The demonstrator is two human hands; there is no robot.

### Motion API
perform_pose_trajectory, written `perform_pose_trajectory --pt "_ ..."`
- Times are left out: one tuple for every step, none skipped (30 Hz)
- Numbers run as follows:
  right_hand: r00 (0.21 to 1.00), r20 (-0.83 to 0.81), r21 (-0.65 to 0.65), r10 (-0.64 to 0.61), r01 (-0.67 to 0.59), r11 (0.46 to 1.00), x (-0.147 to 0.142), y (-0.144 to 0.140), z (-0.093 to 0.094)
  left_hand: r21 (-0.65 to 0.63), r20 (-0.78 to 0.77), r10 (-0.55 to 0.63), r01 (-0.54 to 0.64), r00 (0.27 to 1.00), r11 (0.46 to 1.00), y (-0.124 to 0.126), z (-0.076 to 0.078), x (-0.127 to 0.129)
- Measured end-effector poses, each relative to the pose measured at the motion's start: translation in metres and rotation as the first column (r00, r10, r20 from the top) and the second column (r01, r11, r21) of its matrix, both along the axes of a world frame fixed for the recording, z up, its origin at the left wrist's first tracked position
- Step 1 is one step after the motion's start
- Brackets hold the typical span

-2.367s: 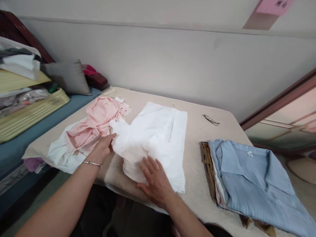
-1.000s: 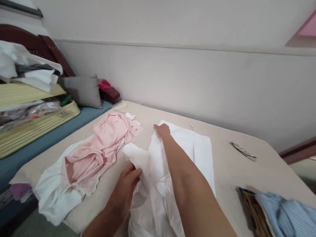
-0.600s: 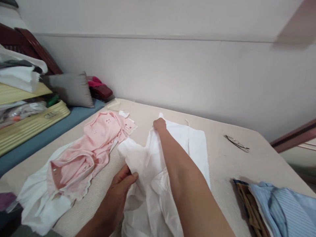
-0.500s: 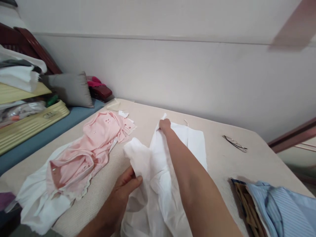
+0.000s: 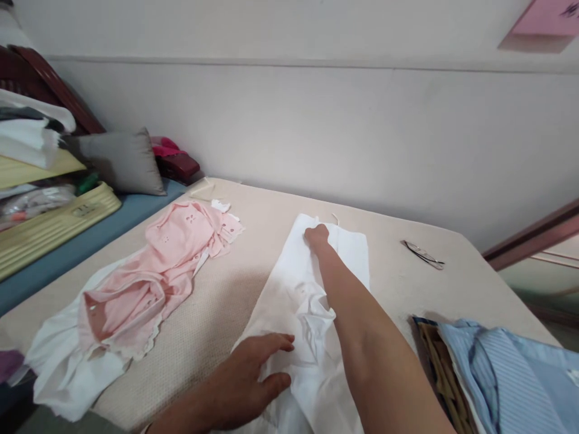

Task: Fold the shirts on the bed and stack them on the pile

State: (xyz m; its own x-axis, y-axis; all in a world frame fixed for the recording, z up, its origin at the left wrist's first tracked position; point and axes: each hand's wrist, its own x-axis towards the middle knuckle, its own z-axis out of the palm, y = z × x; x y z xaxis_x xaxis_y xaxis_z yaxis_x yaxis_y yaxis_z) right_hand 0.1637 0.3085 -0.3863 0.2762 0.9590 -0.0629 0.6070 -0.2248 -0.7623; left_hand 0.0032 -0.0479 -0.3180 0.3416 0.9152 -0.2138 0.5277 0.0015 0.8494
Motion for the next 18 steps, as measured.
perform_pose_trajectory --pt "1.000 0.027 -0.001 -0.006 0.006 1.000 0.000 0.000 0.000 0.058 -0.028 0.031 -0.030 0.999 0.998 0.002 -0.001 -0.002" --pt "0.999 0.049 -0.001 -0.010 0.010 1.000 0.001 0.000 0.000 0.124 -0.044 0.071 -0.065 0.997 0.990 0.005 -0.002 -0.005" --pt "0.998 0.066 0.002 -0.009 0.009 1.000 0.002 -0.001 0.002 0.186 -0.045 0.122 -0.111 0.992 0.976 0.008 -0.001 -0.010" --pt "0.997 0.081 0.008 0.000 -0.001 1.000 0.004 -0.003 0.004 0.235 -0.037 0.183 -0.170 0.982 0.957 0.012 0.000 -0.015" --pt "0.996 0.092 0.018 0.013 -0.014 1.000 0.008 -0.007 0.008 0.267 -0.026 0.249 -0.234 0.968 0.935 0.016 0.001 -0.022" --pt "0.995 0.101 0.031 0.027 -0.030 0.999 0.013 -0.013 0.014 0.278 -0.023 0.309 -0.291 0.951 0.916 0.019 0.003 -0.029" --pt "0.993 0.108 0.047 0.040 -0.045 0.998 0.019 -0.022 0.020 0.272 -0.028 0.349 -0.329 0.937 0.904 0.021 0.005 -0.035" --pt "0.992 0.117 0.062 0.048 -0.056 0.997 0.027 -0.035 0.027 0.256 -0.039 0.369 -0.347 0.929 0.902 0.023 0.006 -0.042" --pt "0.991 0.120 0.077 0.056 -0.066 0.995 0.036 -0.051 0.034 0.237 -0.052 0.370 -0.348 0.928 0.907 0.023 0.007 -0.047" --pt "0.991 0.120 0.090 0.064 -0.076 0.993 0.046 -0.072 0.041 0.221 -0.059 0.357 -0.337 0.932 0.915 0.023 0.007 -0.052" --pt "0.990 0.120 0.100 0.070 -0.083 0.992 0.057 -0.097 0.046 0.208 -0.061 0.341 -0.322 0.938 0.924 0.022 0.007 -0.055" --pt "0.990 0.098 0.114 0.100 -0.111 0.987 0.067 -0.124 0.050 0.199 -0.061 0.325 -0.307 0.944 0.931 0.021 0.006 -0.057" --pt "0.988 0.086 0.118 0.126 -0.136 0.984 0.075 -0.154 0.052 0.192 -0.061 0.307 -0.291 0.950 0.937 0.020 0.006 -0.057" --pt "0.985 0.085 0.107 0.152 -0.161 0.981 0.082 -0.183 0.052 0.185 -0.064 0.285 -0.269 0.956 0.945 0.019 0.005 -0.057" --pt "0.982 0.084 0.083 0.170 -0.177 0.981 0.087 -0.211 0.051 0.179 -0.068 0.258 -0.243 0.964 0.953 0.017 0.004 -0.056" --pt "0.981 0.066 0.052 0.180 -0.184 0.982 0.090 -0.237 0.048 0.173 -0.078 0.225 -0.209 0.971 0.963 0.016 0.003 -0.054" --pt "0.982 0.037 0.048 0.185 -0.187 0.981 0.091 -0.259 0.044 0.171 -0.098 0.184 -0.166 0.978 0.971 0.014 0.002 -0.051" --pt "0.980 0.019 0.061 0.199 -0.199 0.978 0.090 -0.276 0.040 0.173 -0.129 0.140 -0.116 0.982 0.978 0.012 0.002 -0.049"
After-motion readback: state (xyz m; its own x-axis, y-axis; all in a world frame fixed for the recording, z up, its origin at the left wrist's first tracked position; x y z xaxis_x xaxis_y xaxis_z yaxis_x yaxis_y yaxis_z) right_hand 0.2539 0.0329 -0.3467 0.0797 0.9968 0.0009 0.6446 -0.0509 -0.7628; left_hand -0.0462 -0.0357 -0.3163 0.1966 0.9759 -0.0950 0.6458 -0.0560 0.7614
